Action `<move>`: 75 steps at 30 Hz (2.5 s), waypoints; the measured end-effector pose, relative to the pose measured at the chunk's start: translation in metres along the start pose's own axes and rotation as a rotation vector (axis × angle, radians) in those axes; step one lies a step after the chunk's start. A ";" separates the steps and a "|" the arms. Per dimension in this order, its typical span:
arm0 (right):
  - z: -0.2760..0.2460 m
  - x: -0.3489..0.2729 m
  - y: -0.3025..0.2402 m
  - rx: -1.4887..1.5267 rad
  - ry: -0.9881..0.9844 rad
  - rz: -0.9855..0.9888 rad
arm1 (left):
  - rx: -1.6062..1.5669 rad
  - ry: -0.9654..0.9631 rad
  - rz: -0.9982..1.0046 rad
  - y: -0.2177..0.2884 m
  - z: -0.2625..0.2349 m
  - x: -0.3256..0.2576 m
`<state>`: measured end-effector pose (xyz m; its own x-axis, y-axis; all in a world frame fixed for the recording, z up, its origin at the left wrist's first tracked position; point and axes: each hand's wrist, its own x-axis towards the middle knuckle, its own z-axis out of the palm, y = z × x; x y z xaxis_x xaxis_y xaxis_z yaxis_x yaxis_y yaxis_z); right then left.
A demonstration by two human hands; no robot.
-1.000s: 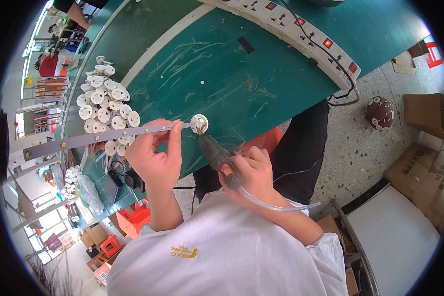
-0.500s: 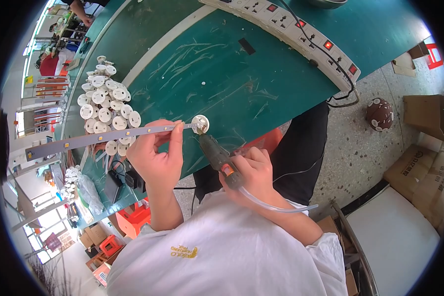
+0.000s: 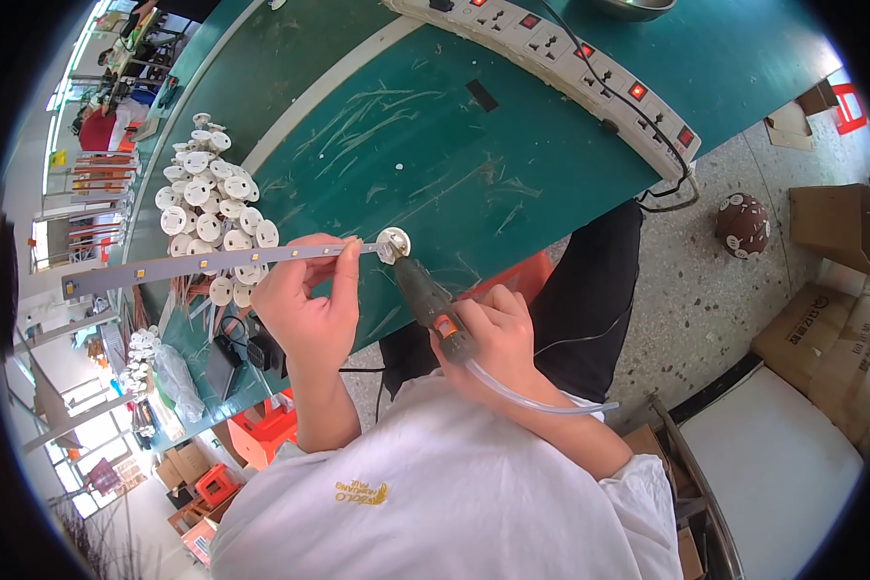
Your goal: The person glues plastic sticks into circular bases using a hot glue gun.
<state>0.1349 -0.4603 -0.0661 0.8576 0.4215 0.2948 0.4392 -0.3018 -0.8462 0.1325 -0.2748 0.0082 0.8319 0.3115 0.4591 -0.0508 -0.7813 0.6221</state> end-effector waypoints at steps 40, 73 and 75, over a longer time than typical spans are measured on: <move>-0.015 0.005 -0.013 0.096 -0.098 0.097 | -0.127 -0.214 -0.179 -0.015 -0.018 0.016; -0.004 0.010 -0.016 -0.017 -0.087 0.030 | -0.107 -0.225 -0.151 -0.016 -0.020 0.016; -0.004 0.010 -0.016 -0.019 -0.088 0.018 | -0.107 -0.226 -0.156 -0.016 -0.020 0.017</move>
<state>0.1375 -0.4545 -0.0480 0.8388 0.4892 0.2391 0.4299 -0.3256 -0.8421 0.1362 -0.2467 0.0187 0.9356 0.2859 0.2071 0.0395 -0.6678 0.7433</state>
